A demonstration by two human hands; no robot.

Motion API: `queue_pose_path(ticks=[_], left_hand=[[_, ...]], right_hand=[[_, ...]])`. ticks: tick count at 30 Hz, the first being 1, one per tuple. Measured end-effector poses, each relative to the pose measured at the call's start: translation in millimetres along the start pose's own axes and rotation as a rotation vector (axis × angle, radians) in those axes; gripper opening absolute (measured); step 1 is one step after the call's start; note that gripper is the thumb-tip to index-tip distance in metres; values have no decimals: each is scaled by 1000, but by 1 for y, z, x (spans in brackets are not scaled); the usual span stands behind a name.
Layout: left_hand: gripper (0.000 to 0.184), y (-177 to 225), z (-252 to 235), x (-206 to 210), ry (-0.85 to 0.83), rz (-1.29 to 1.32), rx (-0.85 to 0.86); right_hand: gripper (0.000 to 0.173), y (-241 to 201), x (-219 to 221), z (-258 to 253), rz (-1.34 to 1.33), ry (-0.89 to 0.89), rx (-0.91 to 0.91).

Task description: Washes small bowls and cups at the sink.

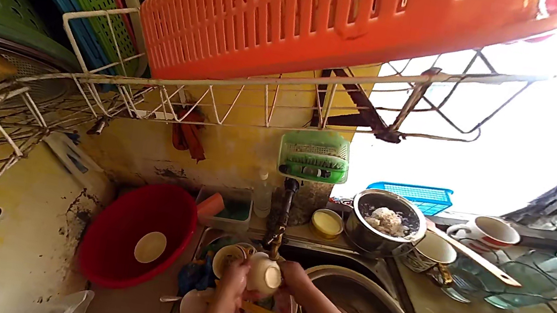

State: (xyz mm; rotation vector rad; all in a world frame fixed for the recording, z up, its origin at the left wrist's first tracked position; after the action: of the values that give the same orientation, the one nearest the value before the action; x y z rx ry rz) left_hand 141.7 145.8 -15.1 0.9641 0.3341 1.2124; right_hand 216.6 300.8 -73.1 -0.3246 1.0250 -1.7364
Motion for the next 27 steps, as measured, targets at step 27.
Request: queue_pose_path(ticks=[27], left_hand=[[31, 0, -30, -36, 101, -1319, 371]], right_hand=[[31, -8, 14, 7, -210, -123, -18]])
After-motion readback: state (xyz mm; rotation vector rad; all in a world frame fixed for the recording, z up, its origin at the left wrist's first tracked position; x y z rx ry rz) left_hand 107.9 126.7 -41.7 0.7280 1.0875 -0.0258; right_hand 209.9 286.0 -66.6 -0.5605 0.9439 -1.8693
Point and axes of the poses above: each hand's wrist, its own z-axis away from the middle knuckle, its own x-axis out of the palm, y = z × x, the point moved 2 cm from there along -z, towards the middle knuckle, and after that the axes turned 14 degrees about z, right-handed, at the moved point
